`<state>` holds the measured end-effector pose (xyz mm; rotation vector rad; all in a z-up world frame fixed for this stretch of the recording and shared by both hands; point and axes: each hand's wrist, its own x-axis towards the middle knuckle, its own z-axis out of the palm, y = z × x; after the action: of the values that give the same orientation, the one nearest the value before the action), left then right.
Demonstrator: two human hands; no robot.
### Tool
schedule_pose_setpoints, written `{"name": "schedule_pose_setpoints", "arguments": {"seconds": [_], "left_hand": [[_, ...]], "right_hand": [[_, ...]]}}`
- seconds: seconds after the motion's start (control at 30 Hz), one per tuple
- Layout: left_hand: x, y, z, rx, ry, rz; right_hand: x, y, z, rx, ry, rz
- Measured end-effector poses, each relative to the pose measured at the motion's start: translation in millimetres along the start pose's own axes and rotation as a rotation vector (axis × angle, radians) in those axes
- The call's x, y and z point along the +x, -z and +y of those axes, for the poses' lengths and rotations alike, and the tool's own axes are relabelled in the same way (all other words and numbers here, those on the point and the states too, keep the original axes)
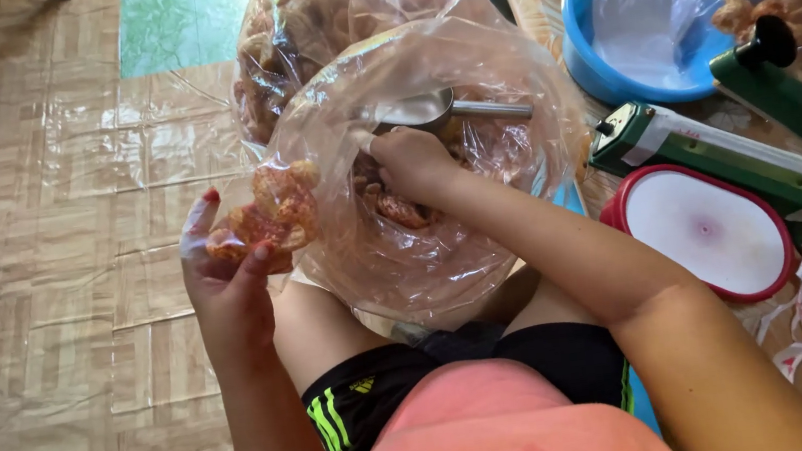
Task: Manually packaging chicharron by scooping them into small plastic bags and sealing the bags with a heat sealer.
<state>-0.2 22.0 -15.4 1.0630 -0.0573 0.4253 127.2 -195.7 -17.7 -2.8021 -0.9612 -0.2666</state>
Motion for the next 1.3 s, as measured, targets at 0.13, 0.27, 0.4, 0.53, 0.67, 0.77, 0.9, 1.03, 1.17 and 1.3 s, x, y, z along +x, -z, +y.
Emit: {"name": "schedule_pose_setpoints", "arguments": {"seconds": [0.13,0.27,0.4,0.53,0.67,0.77,0.9,1.03,1.17,1.3], "left_hand": [[3,-15,-1,-0.077,0.003,-0.024],[3,-23,5,-0.081,0.020,-0.027],[3,-15,9,-0.042,0.011,-0.023],[1,-19,13,-0.050,0.010,-0.030],[0,-22,21,-0.013,0.026,-0.061],[2,-26,21,0.000,0.061,-0.090],[6,-44,5,-0.010,0.145,-0.207],[8,-87,-9,-0.051,0.193,-0.313],[-1,-124,-21,-0.096,0.237,-0.422],[-10,-152,-36,-0.203,0.303,-0.517]], "right_hand": [[13,-55,21,0.006,0.019,0.023],[23,-54,12,0.134,0.050,0.178],[27,-63,8,0.166,-0.100,0.175],[28,-64,4,0.118,-0.177,0.150],[2,-13,-9,0.239,-0.283,0.078],[-32,60,-25,0.352,-0.387,0.098],[-78,99,11,1.158,-0.542,0.542],[-104,133,33,1.323,-0.450,0.688],[-133,145,39,1.341,-0.503,0.736],[-170,150,54,1.252,-0.480,0.652]]}}
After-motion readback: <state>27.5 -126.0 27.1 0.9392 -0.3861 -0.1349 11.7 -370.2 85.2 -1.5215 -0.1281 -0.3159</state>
